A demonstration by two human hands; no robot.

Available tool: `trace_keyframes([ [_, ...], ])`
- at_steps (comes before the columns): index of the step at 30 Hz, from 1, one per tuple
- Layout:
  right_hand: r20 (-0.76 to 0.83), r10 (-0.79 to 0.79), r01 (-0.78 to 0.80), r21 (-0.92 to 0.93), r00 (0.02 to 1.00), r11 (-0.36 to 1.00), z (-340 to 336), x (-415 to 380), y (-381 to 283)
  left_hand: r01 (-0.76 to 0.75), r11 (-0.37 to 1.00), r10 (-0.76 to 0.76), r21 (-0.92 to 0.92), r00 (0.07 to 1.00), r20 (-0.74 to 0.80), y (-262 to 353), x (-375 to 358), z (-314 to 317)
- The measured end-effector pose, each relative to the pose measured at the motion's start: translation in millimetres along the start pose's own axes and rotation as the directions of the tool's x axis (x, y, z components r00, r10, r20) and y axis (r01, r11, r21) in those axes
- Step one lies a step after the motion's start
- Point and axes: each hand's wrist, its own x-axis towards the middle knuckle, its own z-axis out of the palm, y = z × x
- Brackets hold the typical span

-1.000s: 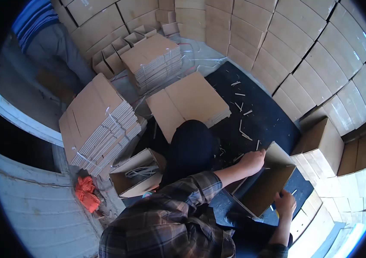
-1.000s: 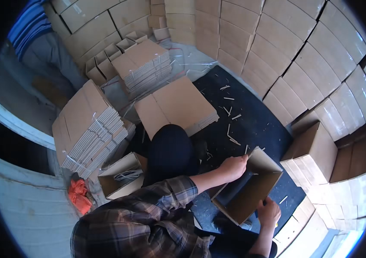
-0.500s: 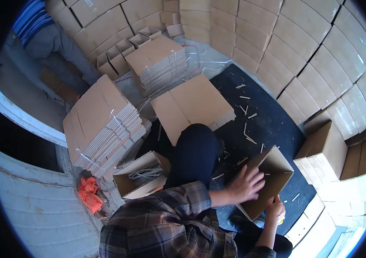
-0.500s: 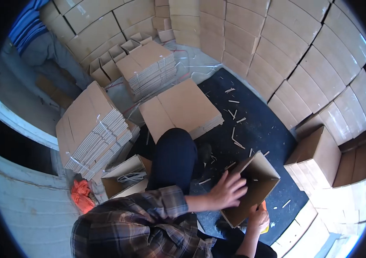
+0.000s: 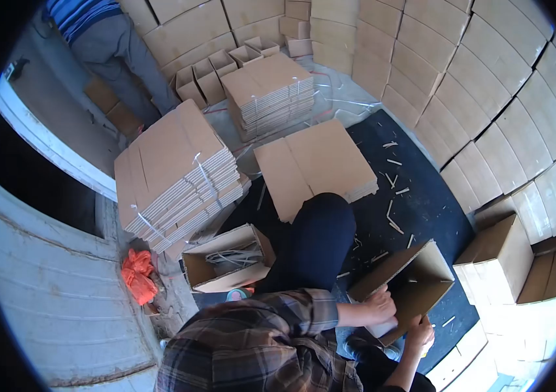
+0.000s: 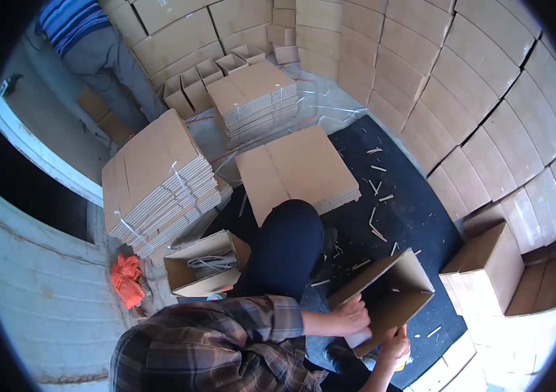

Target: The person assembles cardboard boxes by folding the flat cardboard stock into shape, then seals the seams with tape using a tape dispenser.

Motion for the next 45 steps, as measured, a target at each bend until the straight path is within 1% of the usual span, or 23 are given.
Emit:
trace_keyframes([
  [1, 0.014, -0.007, 0.007, 0.021, 1.0, 1.0, 1, 1, 3, 0.006, 1.0, -0.006, 0.0, 1.0, 0.0, -1, 10, 15],
  [3, 0.028, -0.006, 0.005, 0.038, 1.0, 0.999, 1, 1, 4, 0.234, 0.971, -0.237, 0.036, 0.969, 0.076, -3, 29, 48],
  [4, 0.031, 0.008, -0.009, 0.035, 0.999, 0.999, 0, -1, 0, 0.135, 0.988, -0.144, 0.072, 0.979, 0.143, -7, 20, 54],
  [5, 0.032, 0.026, -0.027, 0.031, 0.999, 0.999, -2, -2, -2, 0.128, 0.99, -0.136, 0.065, 0.979, 0.149, -6, 17, 60],
  [7, 0.016, 0.031, -0.032, 0.028, 0.999, 0.999, 0, -4, -3, 0.232, 0.971, -0.239, 0.055, 0.945, 0.221, -5, 19, 62],
  [9, 0.012, 0.034, -0.034, 0.005, 0.999, 0.999, 7, -2, 5, 0.208, 0.978, -0.198, -0.02, 0.952, 0.233, -2, 20, 54],
  [11, 0.003, 0.048, -0.048, 0.032, 0.999, 0.998, 5, -1, 1, 0.179, 0.982, -0.172, -0.062, 0.979, 0.107, 5, 19, 27],
  [13, -0.01, 0.042, -0.041, 0.055, 0.999, 0.998, 5, -1, -2, 0.135, 0.981, -0.155, -0.14, 0.977, -0.144, 6, 38, 24],
  [15, 0.022, 0.031, -0.032, 0.024, 0.999, 0.999, 6, 1, 3, 0.104, 0.986, -0.146, -0.132, 0.916, -0.373, 4, 81, 15],
  [17, 0.043, 0.003, -0.004, 0.011, 0.999, 1.0, 7, 2, 3, 0.014, 0.997, -0.048, -0.074, 0.874, -0.484, 0, 122, -14],
  [20, 0.003, 0.023, -0.023, 0.041, 1.0, 0.999, 5, 1, 0, 0.016, 0.992, -0.063, -0.123, 0.919, -0.39, -2, 150, -22],
  [22, -0.002, 0.027, -0.027, 0.019, 1.0, 0.999, 6, 2, 1, 0.082, 0.99, -0.108, -0.117, 0.967, -0.232, 0, 143, -18],
  [24, 0.002, 0.038, -0.038, 0.013, 0.999, 0.999, 9, -1, 6, 0.079, 0.993, -0.103, -0.082, 0.935, -0.341, 2, 122, 4],
  [25, 0.004, 0.031, -0.031, 0.033, 1.0, 0.999, 8, 0, 8, 0.112, 0.992, -0.121, -0.049, 0.958, -0.261, 5, 104, 5],
  [28, 0.042, 0.03, -0.03, 0.013, 0.999, 0.999, 4, 0, 3, 0.123, 0.991, -0.135, -0.057, 0.941, -0.31, -10, 66, 51],
  [30, 0.048, 0.024, -0.024, -0.001, 0.999, 1.0, 10, 0, 5, 0.162, 0.986, -0.132, 0.045, 0.914, -0.383, -8, 72, 53],
  [32, 0.03, 0.011, -0.01, -0.013, 1.0, 1.0, 9, 1, 5, 0.281, 0.945, -0.295, -0.17, 0.953, -0.067, 7, 82, 30],
  [35, 0.073, 0.029, -0.026, -0.051, 0.997, 0.998, 6, 2, -1, 0.39, 0.648, -0.436, -0.654, 0.894, 0.102, 27, 120, 22],
  [36, 0.073, 0.034, -0.03, -0.054, 0.997, 0.998, 4, 3, -3, 0.45, 0.616, -0.467, -0.646, 0.87, 0.161, 35, 130, 18],
  [39, 0.124, 0.032, -0.023, -0.074, 0.992, 0.997, -4, 3, -10, 0.331, 0.604, -0.371, -0.724, 0.922, 0.113, 32, 139, 21],
  [40, 0.13, 0.024, -0.014, -0.076, 0.991, 0.997, -5, 3, -10, 0.281, 0.684, -0.394, -0.674, 0.919, -0.017, 33, 140, 26],
  [44, 0.137, -0.051, 0.052, -0.003, 0.989, 0.999, -18, 0, -14, 0.268, 0.547, -0.36, -0.793, 0.931, 0.066, 10, 135, 26],
  [45, 0.126, -0.008, 0.005, 0.021, 0.992, 1.0, -18, 1, -8, 0.295, 0.435, -0.444, -0.85, 0.892, 0.082, -4, 140, 50],
])
